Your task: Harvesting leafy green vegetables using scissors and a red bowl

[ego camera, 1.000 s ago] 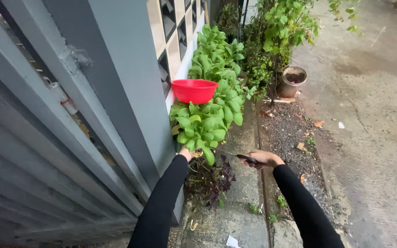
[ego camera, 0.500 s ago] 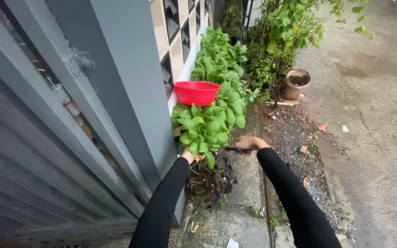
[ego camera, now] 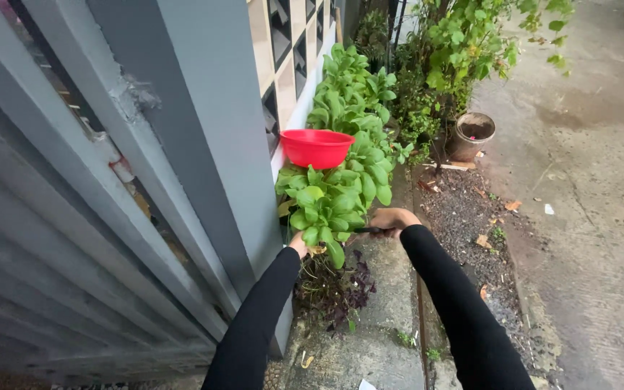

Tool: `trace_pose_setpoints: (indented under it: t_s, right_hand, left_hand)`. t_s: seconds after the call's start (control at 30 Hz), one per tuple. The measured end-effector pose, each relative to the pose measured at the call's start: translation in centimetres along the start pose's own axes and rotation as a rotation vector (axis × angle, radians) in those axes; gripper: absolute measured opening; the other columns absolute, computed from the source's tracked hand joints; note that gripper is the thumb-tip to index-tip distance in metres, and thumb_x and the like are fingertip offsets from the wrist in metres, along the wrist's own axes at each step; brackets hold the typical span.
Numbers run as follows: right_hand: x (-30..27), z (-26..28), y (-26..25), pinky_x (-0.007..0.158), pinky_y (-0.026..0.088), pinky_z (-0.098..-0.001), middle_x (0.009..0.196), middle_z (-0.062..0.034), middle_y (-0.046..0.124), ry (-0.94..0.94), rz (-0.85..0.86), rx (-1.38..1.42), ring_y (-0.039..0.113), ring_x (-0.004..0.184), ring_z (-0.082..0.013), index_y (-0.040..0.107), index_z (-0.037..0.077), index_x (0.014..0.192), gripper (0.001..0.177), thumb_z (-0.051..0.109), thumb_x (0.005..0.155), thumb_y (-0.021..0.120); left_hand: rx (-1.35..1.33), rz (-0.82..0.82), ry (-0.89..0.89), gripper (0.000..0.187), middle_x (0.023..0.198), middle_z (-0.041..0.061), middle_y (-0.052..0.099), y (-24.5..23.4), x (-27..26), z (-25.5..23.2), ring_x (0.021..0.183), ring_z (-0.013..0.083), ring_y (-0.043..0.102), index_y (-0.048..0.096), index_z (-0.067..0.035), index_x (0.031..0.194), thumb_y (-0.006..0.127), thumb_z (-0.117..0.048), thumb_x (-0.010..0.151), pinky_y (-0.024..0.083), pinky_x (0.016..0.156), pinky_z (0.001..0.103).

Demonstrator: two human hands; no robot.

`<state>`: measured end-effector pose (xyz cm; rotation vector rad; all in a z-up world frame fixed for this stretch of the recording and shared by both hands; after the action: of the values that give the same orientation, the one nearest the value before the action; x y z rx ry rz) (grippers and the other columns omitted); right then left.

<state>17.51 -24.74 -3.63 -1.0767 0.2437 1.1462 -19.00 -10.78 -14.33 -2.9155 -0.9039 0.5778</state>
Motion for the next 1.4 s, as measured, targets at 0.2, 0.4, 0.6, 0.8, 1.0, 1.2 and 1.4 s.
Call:
trace_pose_setpoints:
  t_s: [0.2,0.4,0.6,0.8,1.0,1.2,1.4]
  right_hand:
    - [-2.3,1.7,0.0,0.032,0.023,-0.0155,0.048,-0.0036,0.043,0.000,0.035,0.018,0.032,0.038,-0.0056,0.059,0.003,0.057,0.019,0.004,0.076,0.061]
    - [-1.5,0.7,-0.1,0.033,0.023,-0.0156,0.051,-0.0040,0.043,-0.014,0.096,0.083,0.032,0.039,-0.0053,0.061,0.002,0.062,0.023,0.010,0.084,0.056]
    - [-1.0,0.6,-0.1,0.033,0.025,-0.0158,0.052,-0.0040,0.043,-0.016,0.110,0.100,0.033,0.040,-0.0061,0.062,0.002,0.063,0.023,0.009,0.085,0.056]
    - [-0.7,0.5,-0.3,0.036,0.031,-0.0177,0.052,-0.0058,0.051,0.005,0.111,-0.033,0.038,0.040,-0.0077,0.067,0.002,0.066,0.023,0.011,0.086,0.060]
    - [5.7,-5.6,-2.0,0.050,0.040,-0.0198,0.068,0.0008,0.063,0.142,0.174,-0.309,0.055,0.059,-0.0095,0.072,0.016,0.080,0.025,0.038,0.083,0.060]
    - [-0.9,-6.2,-4.1,0.043,0.042,-0.0256,0.051,-0.0011,0.055,0.294,0.091,-0.326,0.055,0.044,-0.0142,0.061,0.011,0.061,0.046,0.048,0.084,0.075]
    - [0.1,-9.1,-5.9,0.057,0.054,-0.0365,0.079,-0.0185,0.060,0.197,-0.139,-0.123,0.064,0.068,-0.0276,0.065,-0.003,0.094,0.051,0.048,0.085,0.071]
  left_hand:
    - [0.132,-0.018,0.016,0.035,0.105,0.027,0.076,0.0,0.9,-0.5,0.106,0.0449,0.072,0.077,0.004,0.099,0.086,-0.006,0.067,0.057,0.090,0.053]
    - [0.268,-0.030,0.029,0.034,0.104,0.027,0.076,4.7,6.6,-11.9,0.106,0.0450,0.072,0.078,0.005,0.097,0.085,-0.005,0.065,0.057,0.090,0.051]
    - [0.407,-0.041,0.051,0.033,0.104,0.027,0.076,5.6,13.4,-13.6,0.107,0.0450,0.072,0.079,0.005,0.094,0.085,-0.004,0.063,0.057,0.090,0.050]
    - [0.546,-0.050,0.074,0.033,0.104,0.027,0.076,4.8,17.1,-12.2,0.108,0.0451,0.072,0.079,0.005,0.092,0.084,-0.003,0.061,0.057,0.090,0.048]
    - [0.676,-0.060,0.084,0.032,0.104,0.027,0.076,3.6,18.5,-12.2,0.108,0.0451,0.071,0.080,0.005,0.090,0.084,-0.002,0.059,0.057,0.090,0.046]
    - [0.798,-0.215,0.168,0.038,0.110,0.023,0.076,-0.9,32.1,-10.4,0.115,0.0446,0.068,0.079,0.001,0.098,0.084,-0.014,0.063,0.056,0.094,0.058]
    - [0.474,-0.511,0.325,0.012,0.094,0.000,0.078,0.2,30.0,-20.6,0.105,0.0306,0.073,0.082,-0.029,0.085,0.075,-0.027,0.075,0.061,0.087,0.042]
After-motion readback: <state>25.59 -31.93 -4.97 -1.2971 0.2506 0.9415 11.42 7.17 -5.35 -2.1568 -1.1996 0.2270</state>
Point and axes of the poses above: each hand's wrist, its own x-axis towards the middle knuckle, its own y-axis out of the palm, z = x × y, the point moved 1 cm from there along x, towards the middle knuckle
